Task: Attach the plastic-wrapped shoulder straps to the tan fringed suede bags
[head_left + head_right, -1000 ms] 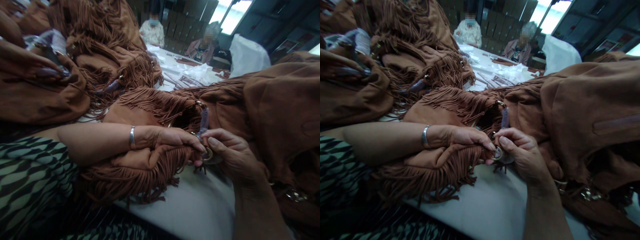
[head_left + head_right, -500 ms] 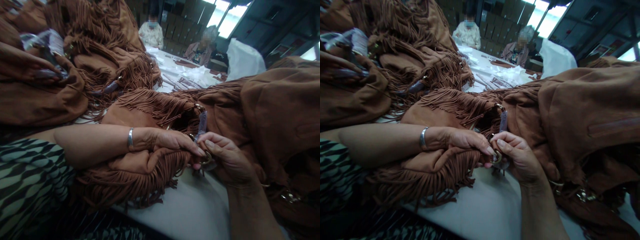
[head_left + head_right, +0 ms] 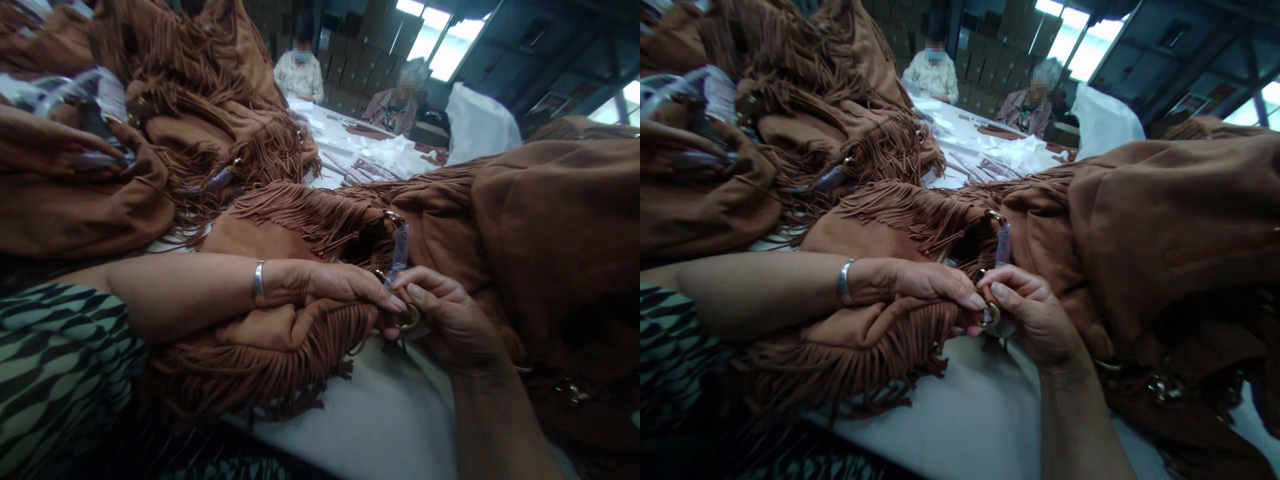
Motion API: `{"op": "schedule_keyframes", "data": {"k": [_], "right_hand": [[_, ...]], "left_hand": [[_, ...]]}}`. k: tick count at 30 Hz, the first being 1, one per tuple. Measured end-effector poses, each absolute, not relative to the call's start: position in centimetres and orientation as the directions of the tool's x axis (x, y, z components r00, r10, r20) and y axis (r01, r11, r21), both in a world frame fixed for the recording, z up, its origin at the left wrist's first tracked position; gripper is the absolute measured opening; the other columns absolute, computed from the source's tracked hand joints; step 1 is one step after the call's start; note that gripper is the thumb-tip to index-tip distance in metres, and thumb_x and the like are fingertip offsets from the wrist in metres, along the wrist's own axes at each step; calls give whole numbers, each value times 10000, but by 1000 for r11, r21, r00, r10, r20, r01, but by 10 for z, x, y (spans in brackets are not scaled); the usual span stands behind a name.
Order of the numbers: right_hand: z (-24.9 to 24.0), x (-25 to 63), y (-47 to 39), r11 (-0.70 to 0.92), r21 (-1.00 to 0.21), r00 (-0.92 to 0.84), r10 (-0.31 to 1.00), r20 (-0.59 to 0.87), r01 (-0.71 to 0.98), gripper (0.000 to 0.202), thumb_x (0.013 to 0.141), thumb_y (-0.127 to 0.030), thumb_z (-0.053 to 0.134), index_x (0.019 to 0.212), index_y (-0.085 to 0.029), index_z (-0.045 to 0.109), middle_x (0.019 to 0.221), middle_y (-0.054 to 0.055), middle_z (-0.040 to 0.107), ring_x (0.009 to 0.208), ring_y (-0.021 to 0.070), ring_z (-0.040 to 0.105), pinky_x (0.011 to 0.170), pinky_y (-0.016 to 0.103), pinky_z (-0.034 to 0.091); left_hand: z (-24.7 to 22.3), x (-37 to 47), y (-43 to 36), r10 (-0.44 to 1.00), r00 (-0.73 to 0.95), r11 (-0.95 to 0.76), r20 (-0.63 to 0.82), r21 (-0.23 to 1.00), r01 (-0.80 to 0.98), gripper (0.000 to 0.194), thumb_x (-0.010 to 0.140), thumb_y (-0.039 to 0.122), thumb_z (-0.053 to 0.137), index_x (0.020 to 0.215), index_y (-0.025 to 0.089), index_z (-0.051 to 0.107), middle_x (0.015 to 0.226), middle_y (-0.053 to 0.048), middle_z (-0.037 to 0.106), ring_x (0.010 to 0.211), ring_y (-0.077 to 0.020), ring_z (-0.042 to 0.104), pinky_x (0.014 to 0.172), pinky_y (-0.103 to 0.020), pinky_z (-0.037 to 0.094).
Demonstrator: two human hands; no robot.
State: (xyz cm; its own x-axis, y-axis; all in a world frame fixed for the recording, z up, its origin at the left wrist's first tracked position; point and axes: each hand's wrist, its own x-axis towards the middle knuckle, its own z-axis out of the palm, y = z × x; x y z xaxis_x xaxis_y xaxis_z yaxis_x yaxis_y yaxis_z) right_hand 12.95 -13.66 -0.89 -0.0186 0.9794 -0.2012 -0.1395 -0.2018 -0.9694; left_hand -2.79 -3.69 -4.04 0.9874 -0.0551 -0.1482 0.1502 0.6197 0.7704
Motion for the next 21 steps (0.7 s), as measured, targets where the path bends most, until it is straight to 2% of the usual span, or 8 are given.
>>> {"op": "schedule_keyframes", "data": {"k": [4,7,11,14,17,21], "right_hand": [[-10,129,-136,-148,-979,-4,989,-149,-139,191,694,-323,754,802,-193,665,667,-6,619,495,126,582,430,226,474],[-10,130,-136,-138,-983,-8,990,-138,-119,189,700,-332,750,792,-187,671,640,-8,605,481,115,558,434,216,452],[-7,134,-136,-166,-983,-93,983,-159,-76,158,727,-317,730,782,-173,694,561,-10,571,456,104,513,430,207,411],[-3,140,-138,-127,-992,-148,981,-122,-25,115,737,-271,723,762,-159,721,569,-5,568,494,98,504,469,209,409],[7,144,-143,-85,-992,-203,974,-102,92,94,740,-240,720,787,-162,740,621,13,614,564,117,546,525,225,433],[23,143,-154,-17,-931,-185,979,-91,366,62,750,-211,719,797,-177,740,707,26,679,656,134,610,578,204,459]], "left_hand": [[-38,-28,-36,-108,984,595,-145,783,181,296,659,369,738,740,91,682,690,-53,649,571,-102,562,541,-195,451],[-36,-29,-37,-114,978,598,-173,774,207,256,677,361,712,731,112,681,666,-36,644,535,-104,550,521,-208,451],[-38,-28,-39,-134,972,525,-195,818,236,266,697,384,685,712,119,691,644,-31,627,533,-106,546,516,-211,446],[-41,-26,-40,-143,971,469,-192,851,238,321,664,433,712,725,118,698,668,-34,633,563,-108,555,520,-207,444],[-41,-26,-42,-179,964,467,-195,846,258,351,634,450,737,717,112,693,640,-25,626,556,-106,549,512,-206,434],[-40,-28,-45,-195,960,475,-200,837,271,348,647,461,732,709,121,686,608,-12,610,537,-105,532,503,-210,417]]}}
